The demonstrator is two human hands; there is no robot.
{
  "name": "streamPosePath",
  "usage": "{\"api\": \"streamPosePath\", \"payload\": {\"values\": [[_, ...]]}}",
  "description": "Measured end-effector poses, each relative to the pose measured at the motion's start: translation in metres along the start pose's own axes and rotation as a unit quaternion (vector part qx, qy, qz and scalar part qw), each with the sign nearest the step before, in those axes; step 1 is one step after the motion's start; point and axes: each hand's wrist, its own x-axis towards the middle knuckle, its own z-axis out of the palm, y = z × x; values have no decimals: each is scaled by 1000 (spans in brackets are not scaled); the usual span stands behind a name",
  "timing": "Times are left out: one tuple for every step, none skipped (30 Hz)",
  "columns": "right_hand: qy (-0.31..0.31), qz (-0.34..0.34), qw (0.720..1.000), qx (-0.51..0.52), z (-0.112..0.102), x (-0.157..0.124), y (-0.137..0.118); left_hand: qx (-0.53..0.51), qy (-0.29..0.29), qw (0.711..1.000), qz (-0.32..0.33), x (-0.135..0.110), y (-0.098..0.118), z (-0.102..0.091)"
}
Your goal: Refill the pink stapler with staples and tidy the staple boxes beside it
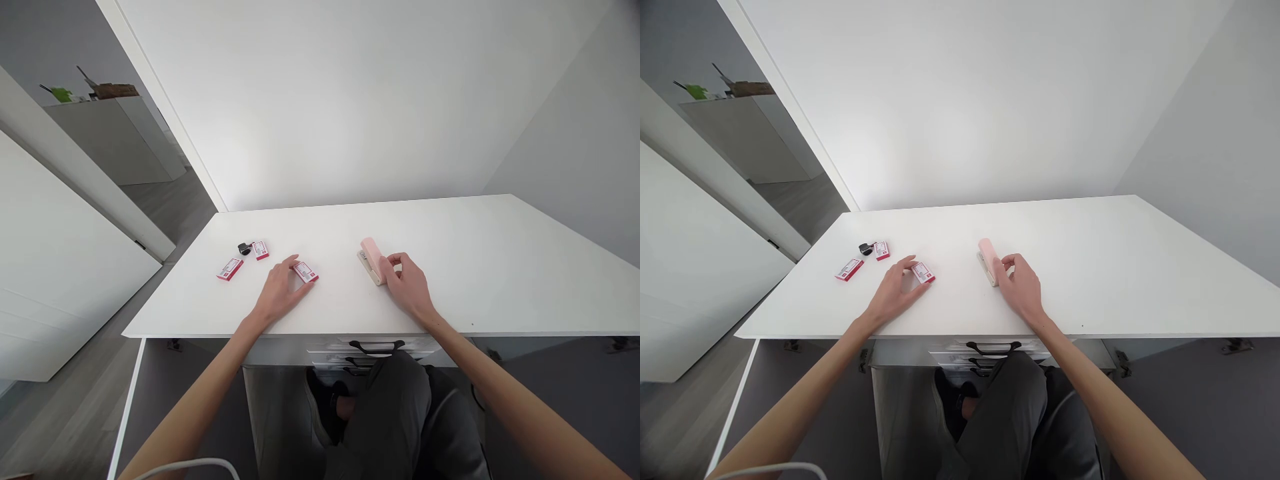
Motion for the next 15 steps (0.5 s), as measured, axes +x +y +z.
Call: {"api": "streamPosePath", "payload": {"values": [[0, 5, 1000, 6, -1, 0, -1, -10, -5, 1000, 13, 3, 3, 4], [1, 10, 1000, 10, -1, 0, -2, -19, -11, 999, 27, 6, 6, 9], [1, 12, 1000, 12, -1, 0, -2, -27, -20, 998, 44, 10, 10, 14], [1, 12, 1000, 11, -1, 0, -2, -33, -29, 997, 63, 14, 14, 20], [0, 8, 1000, 8, -1, 1, -2, -37, -39, 995, 82, 18, 19, 25], [-2, 2, 1000, 3, 0, 1, -1, -41, -48, 993, 102, 21, 24, 30], [-3, -5, 1000, -3, 1, 2, 0, -44, -55, 990, 121, 25, 28, 35], [-4, -12, 1000, -9, 2, 3, 1, -47, -62, 987, 137, 29, 33, 40], [-6, -17, 1000, -15, 3, 3, 2, -52, -68, 985, 150, 32, 37, 44], [-7, -20, 1000, -21, 4, 4, 3, -57, -74, 983, 160, 35, 41, 47], [-9, -21, 999, -26, 4, 5, 3, -64, -82, 980, 167, 38, 45, 50], [-11, -19, 999, -30, 5, 5, 3, -72, -90, 978, 172, 41, 47, 53], [-13, -16, 999, -33, 5, 6, 3, -80, -96, 977, 174, 43, 50, 55], [-16, -13, 999, -36, 5, 6, 2, -88, -102, 975, 174, 45, 51, 57], [-19, -11, 999, -37, 5, 7, 2, -96, -107, 974, 174, 47, 52, 58]]}}
